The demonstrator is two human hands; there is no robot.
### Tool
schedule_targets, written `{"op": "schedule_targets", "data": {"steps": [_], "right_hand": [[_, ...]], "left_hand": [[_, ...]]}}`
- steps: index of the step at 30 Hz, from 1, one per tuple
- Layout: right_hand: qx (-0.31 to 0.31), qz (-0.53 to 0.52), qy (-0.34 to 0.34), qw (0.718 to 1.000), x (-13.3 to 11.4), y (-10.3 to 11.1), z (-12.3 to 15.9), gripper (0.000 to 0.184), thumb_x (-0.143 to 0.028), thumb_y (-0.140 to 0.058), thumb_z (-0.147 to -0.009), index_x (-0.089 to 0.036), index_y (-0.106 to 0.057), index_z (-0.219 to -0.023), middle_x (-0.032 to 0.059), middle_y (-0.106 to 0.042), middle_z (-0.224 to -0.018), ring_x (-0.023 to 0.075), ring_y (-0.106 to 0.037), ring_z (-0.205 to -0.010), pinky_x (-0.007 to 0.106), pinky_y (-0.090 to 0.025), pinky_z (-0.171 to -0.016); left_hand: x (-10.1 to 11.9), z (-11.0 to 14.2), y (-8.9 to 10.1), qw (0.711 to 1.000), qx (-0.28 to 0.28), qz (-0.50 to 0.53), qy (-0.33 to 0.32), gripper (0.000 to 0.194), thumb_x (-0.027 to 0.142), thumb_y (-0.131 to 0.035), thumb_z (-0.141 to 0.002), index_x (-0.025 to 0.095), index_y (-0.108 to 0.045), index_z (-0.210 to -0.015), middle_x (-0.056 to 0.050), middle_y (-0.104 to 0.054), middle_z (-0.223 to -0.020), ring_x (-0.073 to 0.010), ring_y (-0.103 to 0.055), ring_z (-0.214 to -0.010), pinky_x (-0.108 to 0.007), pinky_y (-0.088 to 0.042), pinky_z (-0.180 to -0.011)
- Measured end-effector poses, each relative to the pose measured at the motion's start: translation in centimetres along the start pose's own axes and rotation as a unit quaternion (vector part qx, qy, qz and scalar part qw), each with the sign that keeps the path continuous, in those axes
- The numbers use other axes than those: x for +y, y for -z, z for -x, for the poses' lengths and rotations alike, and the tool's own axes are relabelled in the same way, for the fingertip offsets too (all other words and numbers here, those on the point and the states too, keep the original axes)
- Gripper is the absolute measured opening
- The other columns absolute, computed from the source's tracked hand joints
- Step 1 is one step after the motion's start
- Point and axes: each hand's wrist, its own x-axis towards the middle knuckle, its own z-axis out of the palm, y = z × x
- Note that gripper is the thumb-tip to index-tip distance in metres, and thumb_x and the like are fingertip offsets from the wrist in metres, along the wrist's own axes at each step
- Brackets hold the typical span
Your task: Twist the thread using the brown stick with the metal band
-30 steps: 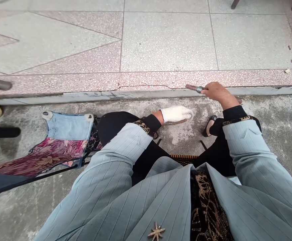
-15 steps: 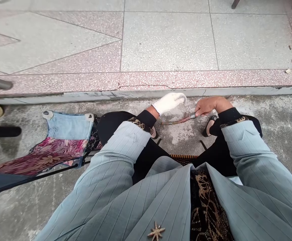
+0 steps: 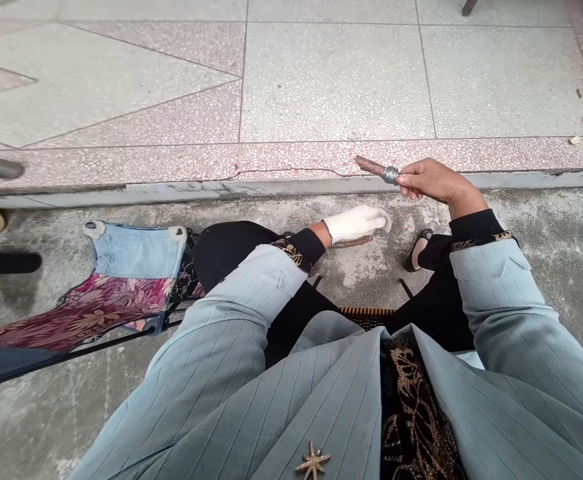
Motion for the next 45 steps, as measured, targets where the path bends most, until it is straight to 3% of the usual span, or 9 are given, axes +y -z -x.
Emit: {"op": "schedule_targets", "data": {"steps": [8,14,18,24,31,33,36,40,45], "right_hand": [[0.057,0.120,-0.076,0.988,1.0,-1.8,-2.7,0.033,-0.033,-0.066,-0.090,-0.016,-0.061,-0.062,0.0006,-0.056,-0.051,0.0101,-0.049,-0.048,0.026,-0.040,-0.057],[0.023,0.006,-0.051,0.998,1.0,-2.1,-2.1,0.034,-0.043,-0.063,-0.092,-0.017,-0.060,-0.070,0.0028,-0.062,-0.062,0.0110,-0.050,-0.051,0.026,-0.041,-0.054],[0.005,0.137,-0.110,0.984,1.1,-1.8,-2.5,0.032,-0.041,-0.060,-0.093,-0.017,-0.063,-0.072,0.0052,-0.063,-0.063,0.0140,-0.055,-0.056,0.029,-0.044,-0.060],[-0.226,0.351,-0.186,0.890,1.0,-3.1,-2.9,0.040,-0.040,-0.064,-0.090,-0.016,-0.061,-0.058,0.0094,-0.065,-0.064,0.0183,-0.058,-0.059,0.035,-0.044,-0.067],[-0.421,0.107,-0.051,0.899,0.8,-3.0,-2.3,0.044,-0.059,-0.073,-0.077,-0.015,-0.067,-0.073,-0.0001,-0.062,-0.064,0.0103,-0.050,-0.054,0.027,-0.040,-0.057],[-0.365,0.034,-0.012,0.930,0.5,-2.1,-1.6,0.045,-0.060,-0.075,-0.075,-0.016,-0.067,-0.077,-0.0006,-0.063,-0.067,0.0093,-0.050,-0.055,0.025,-0.039,-0.055],[-0.144,-0.088,0.036,0.985,0.3,-0.6,-0.7,0.047,-0.062,-0.077,-0.073,-0.017,-0.067,-0.079,0.0015,-0.065,-0.071,0.0093,-0.052,-0.057,0.023,-0.040,-0.054],[0.143,-0.119,0.035,0.982,0.8,1.0,-0.4,0.048,-0.065,-0.069,-0.082,-0.017,-0.064,-0.078,0.0048,-0.063,-0.067,0.0118,-0.054,-0.056,0.024,-0.041,-0.052],[0.213,0.088,-0.071,0.970,1.6,1.6,-1.5,0.044,-0.056,-0.062,-0.091,-0.014,-0.067,-0.075,0.0054,-0.062,-0.060,0.0145,-0.058,-0.055,0.028,-0.045,-0.058]], "left_hand": [[-1.5,-0.7,-0.3,0.998,-0.008,-0.068,-0.007,0.038,0.036,-0.040,-0.097,0.017,-0.072,-0.105,-0.005,-0.073,-0.100,-0.0164,-0.064,-0.086,-0.025,-0.044,-0.081],[-1.5,-0.8,-1.2,0.977,-0.040,-0.207,0.042,0.039,0.038,-0.038,-0.098,0.018,-0.071,-0.106,-0.008,-0.073,-0.094,-0.0185,-0.062,-0.076,-0.029,-0.038,-0.067],[-1.3,-0.6,-1.3,0.952,-0.039,-0.298,0.048,0.041,0.040,-0.036,-0.100,0.018,-0.070,-0.104,-0.010,-0.073,-0.093,-0.0196,-0.063,-0.075,-0.030,-0.035,-0.064],[-1.1,0.0,-0.5,0.930,-0.002,-0.364,0.046,0.038,0.038,-0.037,-0.101,0.021,-0.070,-0.109,-0.009,-0.074,-0.090,-0.0201,-0.067,-0.076,-0.029,-0.035,-0.063],[-0.5,0.2,1.0,0.949,0.059,-0.308,0.031,0.033,0.036,-0.041,-0.099,0.019,-0.069,-0.105,-0.009,-0.072,-0.089,-0.0213,-0.067,-0.077,-0.030,-0.038,-0.064],[-0.8,0.1,1.1,0.965,0.089,-0.244,0.041,0.035,0.036,-0.039,-0.100,0.018,-0.069,-0.103,-0.009,-0.072,-0.091,-0.0204,-0.067,-0.079,-0.029,-0.041,-0.067],[-1.2,-0.1,0.7,0.978,0.113,-0.166,0.049,0.039,0.035,-0.032,-0.102,0.018,-0.066,-0.111,-0.006,-0.072,-0.099,-0.0170,-0.066,-0.080,-0.028,-0.045,-0.072],[-1.4,-0.1,0.2,0.988,0.075,-0.125,0.047,0.038,0.037,-0.035,-0.100,0.018,-0.066,-0.112,-0.005,-0.072,-0.100,-0.0173,-0.064,-0.086,-0.028,-0.045,-0.078],[0.2,0.3,0.4,0.983,0.031,-0.177,0.032,0.035,0.035,-0.039,-0.099,0.022,-0.067,-0.115,-0.002,-0.073,-0.098,-0.0183,-0.064,-0.086,-0.027,-0.041,-0.074]]}}
